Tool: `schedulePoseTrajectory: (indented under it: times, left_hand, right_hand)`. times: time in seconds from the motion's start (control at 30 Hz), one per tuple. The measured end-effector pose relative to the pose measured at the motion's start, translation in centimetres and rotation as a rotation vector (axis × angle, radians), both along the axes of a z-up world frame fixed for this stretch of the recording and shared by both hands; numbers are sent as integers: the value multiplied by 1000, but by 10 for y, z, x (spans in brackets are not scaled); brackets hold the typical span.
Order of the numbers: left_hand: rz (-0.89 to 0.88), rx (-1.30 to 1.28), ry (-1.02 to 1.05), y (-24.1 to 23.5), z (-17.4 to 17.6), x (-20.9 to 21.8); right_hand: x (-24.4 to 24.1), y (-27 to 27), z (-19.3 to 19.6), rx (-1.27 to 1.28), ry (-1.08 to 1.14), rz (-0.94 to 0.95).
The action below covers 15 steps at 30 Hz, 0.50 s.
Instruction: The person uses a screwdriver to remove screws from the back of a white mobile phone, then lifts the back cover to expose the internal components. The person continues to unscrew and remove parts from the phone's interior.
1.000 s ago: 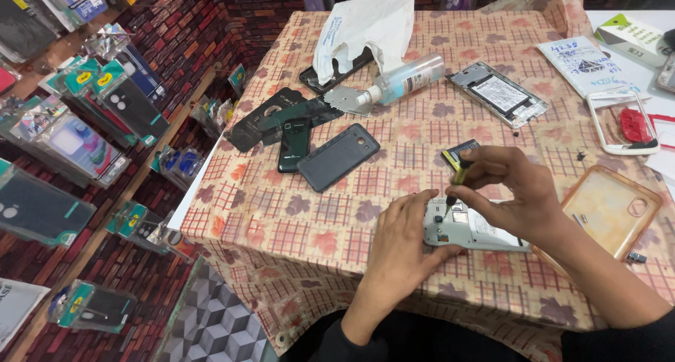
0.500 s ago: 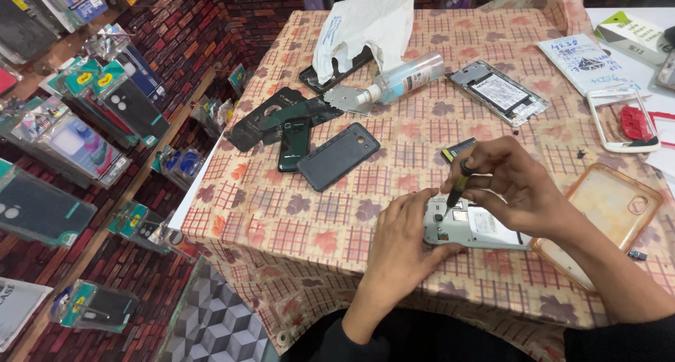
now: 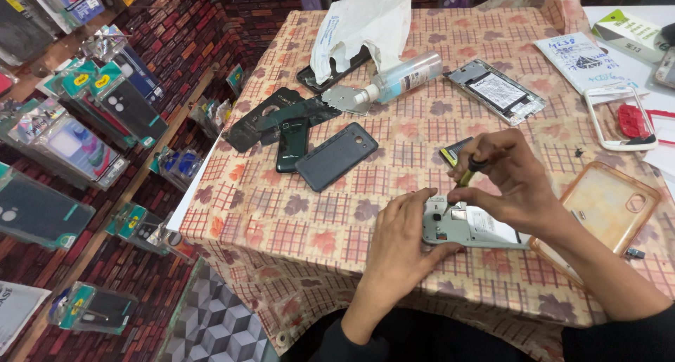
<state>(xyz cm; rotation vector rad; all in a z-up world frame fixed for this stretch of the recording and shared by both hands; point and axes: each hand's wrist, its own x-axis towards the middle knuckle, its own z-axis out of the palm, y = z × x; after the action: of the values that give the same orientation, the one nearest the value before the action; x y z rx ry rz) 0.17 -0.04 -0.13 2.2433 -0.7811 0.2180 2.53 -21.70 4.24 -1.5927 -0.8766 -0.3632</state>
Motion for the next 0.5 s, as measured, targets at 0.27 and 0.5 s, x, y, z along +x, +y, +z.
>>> schedulePoseTrajectory:
  times: [0.27,0.5]
  left_hand:
    - [-1,2,-30,0,-3,1]
    - [4,-8,13,0,-2,0]
  right_hand:
    - [0,-3,-1,-47,37,-15]
    - [-1,-3,-4,-57,137,59]
